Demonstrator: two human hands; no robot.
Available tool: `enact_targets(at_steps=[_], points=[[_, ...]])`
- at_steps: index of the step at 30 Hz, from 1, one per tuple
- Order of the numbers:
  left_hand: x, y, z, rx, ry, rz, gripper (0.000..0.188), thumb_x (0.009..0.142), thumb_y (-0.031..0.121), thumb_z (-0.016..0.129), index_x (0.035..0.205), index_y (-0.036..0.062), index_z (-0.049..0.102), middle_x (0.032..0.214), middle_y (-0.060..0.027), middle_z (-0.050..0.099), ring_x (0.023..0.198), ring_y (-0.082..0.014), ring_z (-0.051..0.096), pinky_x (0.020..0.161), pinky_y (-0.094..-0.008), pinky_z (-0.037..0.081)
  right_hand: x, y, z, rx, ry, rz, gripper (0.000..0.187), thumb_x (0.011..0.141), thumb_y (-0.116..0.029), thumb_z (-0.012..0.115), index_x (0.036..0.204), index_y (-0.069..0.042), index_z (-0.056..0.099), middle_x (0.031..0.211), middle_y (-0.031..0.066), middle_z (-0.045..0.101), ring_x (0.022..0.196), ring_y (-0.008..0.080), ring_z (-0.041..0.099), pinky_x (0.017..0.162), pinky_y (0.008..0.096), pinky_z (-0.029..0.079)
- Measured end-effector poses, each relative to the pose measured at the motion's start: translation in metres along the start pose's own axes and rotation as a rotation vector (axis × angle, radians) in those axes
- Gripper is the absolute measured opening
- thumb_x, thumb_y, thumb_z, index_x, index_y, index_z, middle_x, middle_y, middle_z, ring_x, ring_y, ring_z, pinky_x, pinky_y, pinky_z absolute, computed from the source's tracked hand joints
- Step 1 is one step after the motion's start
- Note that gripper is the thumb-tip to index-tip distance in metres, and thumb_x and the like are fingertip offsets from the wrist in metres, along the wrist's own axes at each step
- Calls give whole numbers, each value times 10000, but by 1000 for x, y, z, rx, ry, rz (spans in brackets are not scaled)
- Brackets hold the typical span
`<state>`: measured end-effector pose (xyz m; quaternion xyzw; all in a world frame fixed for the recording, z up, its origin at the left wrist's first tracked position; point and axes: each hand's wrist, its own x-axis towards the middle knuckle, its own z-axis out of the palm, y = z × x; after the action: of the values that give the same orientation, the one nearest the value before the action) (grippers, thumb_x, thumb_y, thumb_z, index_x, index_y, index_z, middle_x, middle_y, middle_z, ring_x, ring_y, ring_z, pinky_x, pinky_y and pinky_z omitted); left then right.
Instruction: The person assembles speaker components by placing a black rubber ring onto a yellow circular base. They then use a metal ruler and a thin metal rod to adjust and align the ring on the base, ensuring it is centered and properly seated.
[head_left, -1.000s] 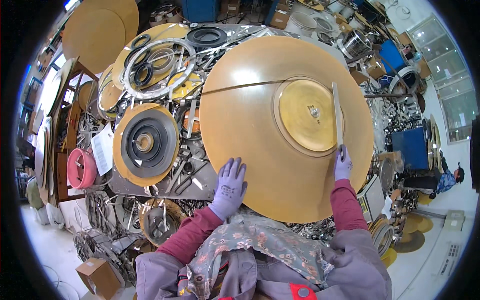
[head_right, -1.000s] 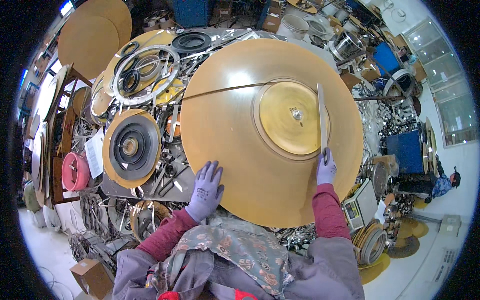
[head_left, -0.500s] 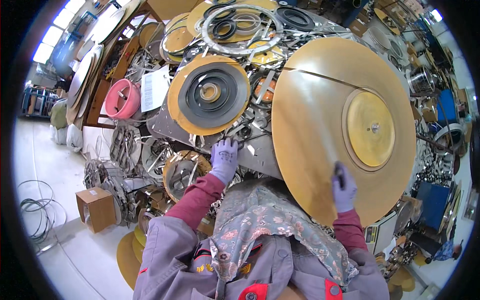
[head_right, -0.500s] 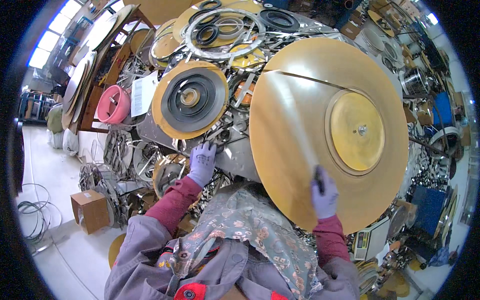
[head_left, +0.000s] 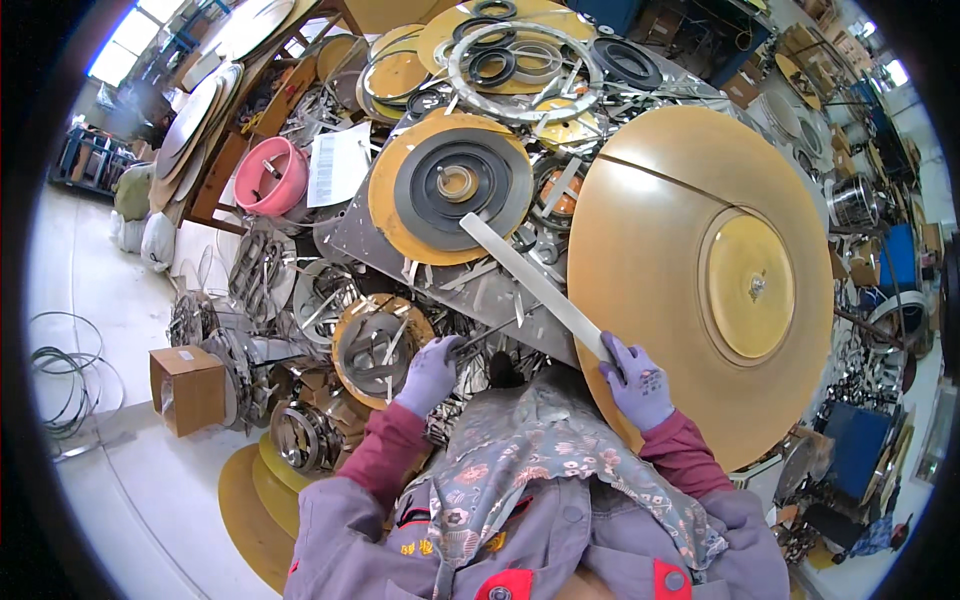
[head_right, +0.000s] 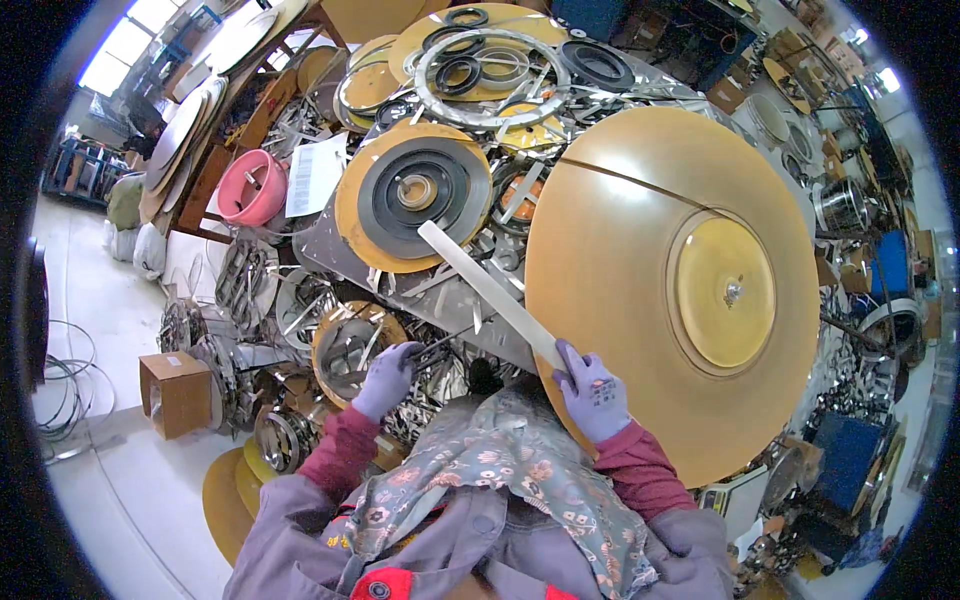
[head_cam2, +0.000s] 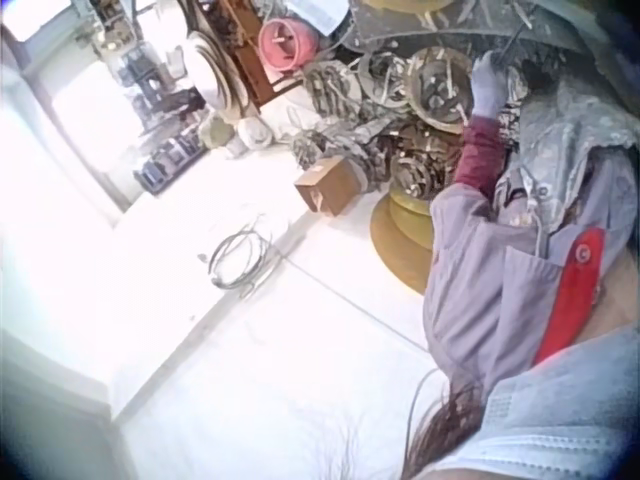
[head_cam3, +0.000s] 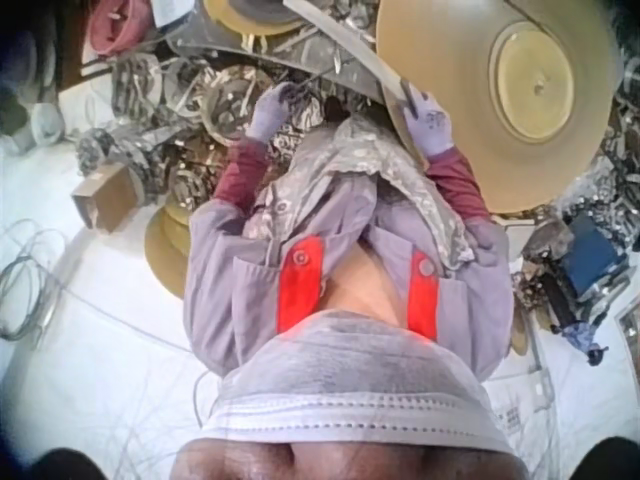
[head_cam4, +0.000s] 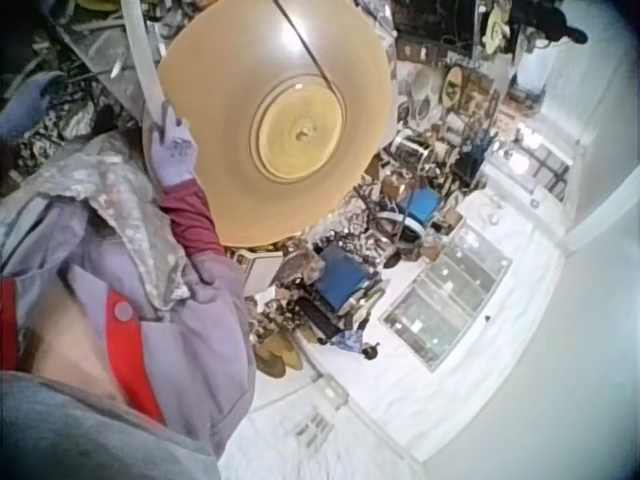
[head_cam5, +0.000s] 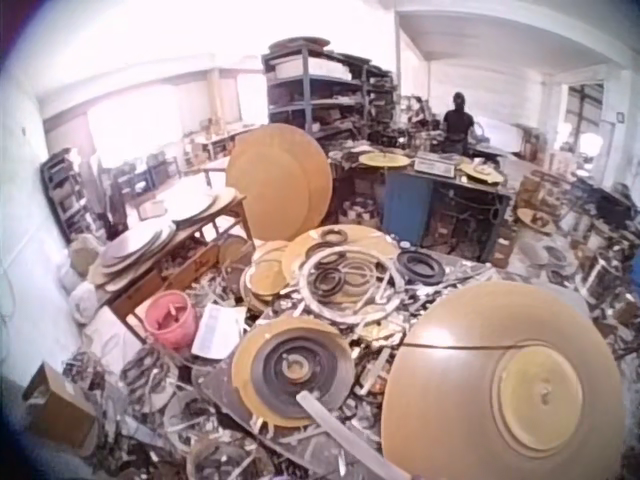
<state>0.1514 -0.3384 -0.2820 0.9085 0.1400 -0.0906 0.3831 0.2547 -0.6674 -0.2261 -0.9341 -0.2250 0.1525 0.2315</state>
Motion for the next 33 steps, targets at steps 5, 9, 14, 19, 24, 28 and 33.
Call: enact_targets(at_steps=[5, 9, 14, 19, 24, 28, 33], points=[[-34, 37, -28, 66, 23, -122, 450, 826, 323, 689, 1206, 99, 597, 977, -167, 655, 930, -335, 635, 802, -398, 498, 1, -6, -12, -49, -39, -9, 466, 885, -264, 609, 1328, -190, 484, 911, 154, 591, 767, 332, 628, 647, 430, 513], [-75, 30, -45, 253, 59, -155, 344, 809, 342, 716, 1086, 142, 677, 882, -127, 683, 809, -339, 652, 714, -376, 509, 2, -12, -17, -42, -52, -17, 447, 890, -274, 601, 1314, -188, 492, 898, 153, 591, 760, 329, 629, 644, 427, 513], [-149, -24, -74, -279, 65, -320, 216, 851, 167, 681, 1021, 34, 696, 795, -72, 700, 634, -162, 623, 605, -277, 478, 5, -14, -28, -40, -52, -18, 436, 893, -284, 596, 1307, -184, 505, 893, 156, 593, 764, 324, 634, 643, 425, 513], [-137, -24, -86, -294, 347, -440, 224, 857, 48, 631, 1064, -31, 666, 807, -57, 700, 682, -99, 624, 640, -252, 487, 4, -12, -21, -73, -29, -53, 427, 899, -292, 588, 1304, -184, 510, 893, 153, 596, 771, 323, 637, 654, 425, 517], [-80, -51, -70, -63, 509, -229, 283, 847, 76, 652, 1114, -17, 645, 936, -139, 706, 819, -210, 685, 730, -307, 515, -3, -22, -19, -116, -25, -28, 423, 897, -303, 584, 1298, -188, 510, 901, 155, 598, 782, 323, 639, 666, 432, 519], [-53, -39, -59, -79, 494, -240, 306, 846, 91, 650, 1137, -6, 635, 1002, -158, 694, 902, -229, 678, 810, -321, 509, -16, -14, -15, -55, 28, 28, 418, 893, -295, 587, 1291, -191, 516, 924, 167, 605, 809, 341, 638, 689, 450, 514], [-43, -65, -52, 53, 433, -233, 336, 859, 123, 612, 1183, 33, 613, 1061, -185, 678, 989, -298, 667, 850, -368, 510, -28, 64, -18, 12, 428, 285, 398, 893, -243, 580, 1276, -144, 541, 976, 211, 634, 874, 388, 621, 763, 476, 498]])
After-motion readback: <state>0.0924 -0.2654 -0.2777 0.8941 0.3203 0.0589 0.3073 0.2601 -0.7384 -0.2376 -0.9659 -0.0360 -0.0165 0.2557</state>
